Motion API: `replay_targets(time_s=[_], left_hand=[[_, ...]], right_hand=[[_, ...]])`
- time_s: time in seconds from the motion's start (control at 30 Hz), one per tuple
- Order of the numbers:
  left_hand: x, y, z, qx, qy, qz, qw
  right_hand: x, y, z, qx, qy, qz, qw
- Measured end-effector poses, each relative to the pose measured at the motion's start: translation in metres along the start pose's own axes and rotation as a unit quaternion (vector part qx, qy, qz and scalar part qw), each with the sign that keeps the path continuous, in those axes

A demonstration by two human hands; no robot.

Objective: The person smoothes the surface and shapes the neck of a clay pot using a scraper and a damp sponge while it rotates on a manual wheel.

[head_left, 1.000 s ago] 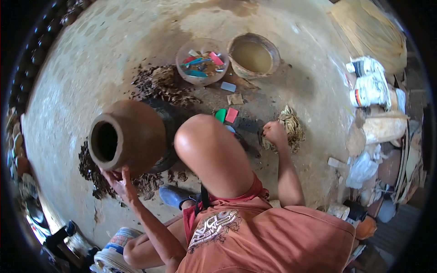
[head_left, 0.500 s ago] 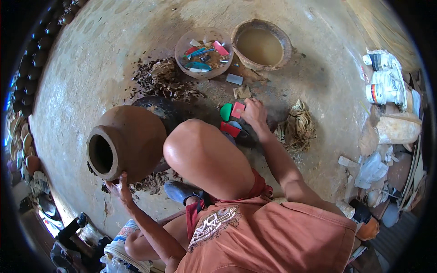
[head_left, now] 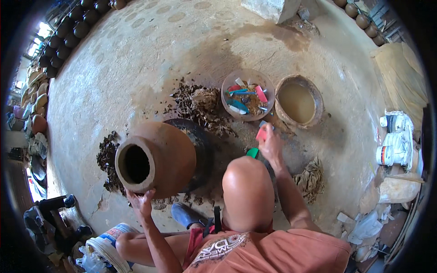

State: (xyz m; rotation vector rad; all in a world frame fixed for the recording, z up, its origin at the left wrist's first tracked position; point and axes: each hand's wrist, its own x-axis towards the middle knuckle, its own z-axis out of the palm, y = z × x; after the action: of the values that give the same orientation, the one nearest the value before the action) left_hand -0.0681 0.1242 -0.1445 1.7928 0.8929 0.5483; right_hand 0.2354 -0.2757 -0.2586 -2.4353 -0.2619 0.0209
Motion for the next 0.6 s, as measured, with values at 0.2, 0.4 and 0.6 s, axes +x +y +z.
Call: replay_targets(time_s=[0.2, 0.4, 0.6], left_hand=[[-0.016, -0.004, 0.009, -0.015, 0.051, 0.002, 0.999], [-0.009, 0.017, 0.020, -0.053, -0.002, -0.024, 0.998], [0.009, 0.057, 0.026, -0.017, 0.032, 0.115, 0.993]], right_hand=[[0.161, -0.024, 0.018, -0.067, 0.001, -0.084, 0.994], [0.214, 0.018, 0.106, -0.215, -0.127, -0.117, 0.961], [0.198, -0.013, 0.083, -0.269, -0.113, -0.070, 0.954]])
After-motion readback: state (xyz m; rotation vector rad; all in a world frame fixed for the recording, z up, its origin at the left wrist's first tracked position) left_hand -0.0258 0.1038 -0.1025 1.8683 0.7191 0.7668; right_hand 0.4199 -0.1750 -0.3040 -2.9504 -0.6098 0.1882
